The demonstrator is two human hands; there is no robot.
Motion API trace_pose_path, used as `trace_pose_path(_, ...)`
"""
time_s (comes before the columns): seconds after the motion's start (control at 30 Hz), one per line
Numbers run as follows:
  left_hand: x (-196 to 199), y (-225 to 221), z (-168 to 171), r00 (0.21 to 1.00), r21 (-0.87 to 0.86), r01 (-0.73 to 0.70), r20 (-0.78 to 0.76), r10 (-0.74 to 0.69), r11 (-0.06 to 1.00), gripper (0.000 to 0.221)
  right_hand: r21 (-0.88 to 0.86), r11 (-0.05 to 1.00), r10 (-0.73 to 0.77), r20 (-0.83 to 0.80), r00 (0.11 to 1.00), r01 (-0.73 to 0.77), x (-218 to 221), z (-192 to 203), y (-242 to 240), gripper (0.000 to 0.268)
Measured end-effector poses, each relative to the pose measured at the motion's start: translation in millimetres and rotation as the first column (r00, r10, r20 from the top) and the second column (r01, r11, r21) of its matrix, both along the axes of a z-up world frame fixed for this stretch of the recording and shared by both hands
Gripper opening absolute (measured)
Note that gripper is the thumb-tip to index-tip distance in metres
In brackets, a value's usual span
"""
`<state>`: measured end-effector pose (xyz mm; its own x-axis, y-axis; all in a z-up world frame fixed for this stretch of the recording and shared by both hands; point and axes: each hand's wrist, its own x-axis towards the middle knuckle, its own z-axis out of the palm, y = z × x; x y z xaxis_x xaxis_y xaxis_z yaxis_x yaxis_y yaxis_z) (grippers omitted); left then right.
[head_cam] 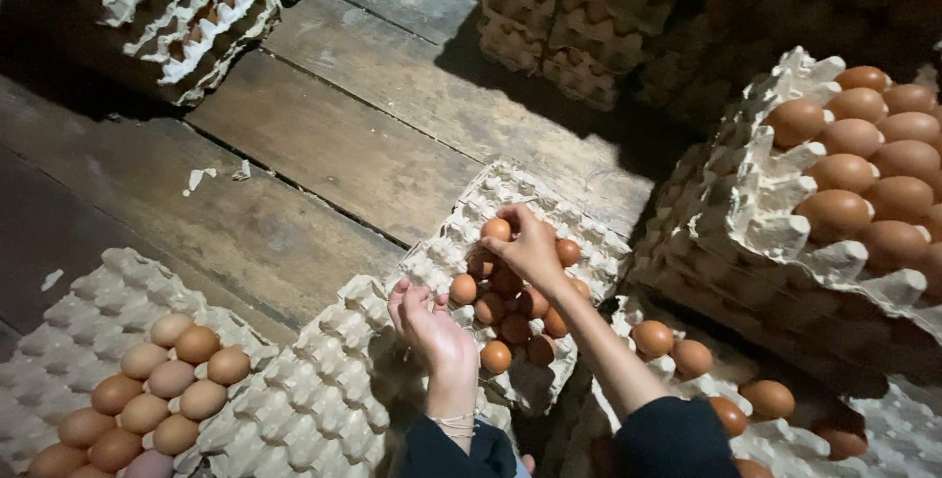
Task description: Arranging brown eggs into cardboard egg trays by hand.
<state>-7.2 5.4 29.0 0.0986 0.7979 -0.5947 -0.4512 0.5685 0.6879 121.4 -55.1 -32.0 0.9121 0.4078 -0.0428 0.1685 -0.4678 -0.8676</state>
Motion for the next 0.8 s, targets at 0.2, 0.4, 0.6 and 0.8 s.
trace_pose_path(0.2,-1.5,1.5,4.3,1.0,0.01,0.016,-0.02,-0.015,1.0,0.031,-0.334,0.916,0.306,0.221,0.926,-0.223,-15.9,-21.5,34.7,0.041)
trace_pose_path(0.4,-1.9,3.8,-1.5,1.0,0.029,0.004,-0.003,-0.004,1.0,0.031,-0.604,0.79,0.455,0.459,0.763,-0.108,-23.9,-35.2,41.6,0.034)
trace_pose_path(0.6,-2.1,5.0,-2.2,0.999,0.015,-0.033,0.0,0.033,0.999,0.032,-0.381,0.861,0.454,0.275,0.847,-0.338,-4.2,2.2,-9.6,0.046)
trace_pose_path(0.8,-0.8,5.9,-11.0,1.0,0.032,0.021,-0.018,-0.02,0.999,0.032,-0.221,0.911,0.345,-0.051,0.937,-0.347,-33.8,109.2,-119.6,0.034)
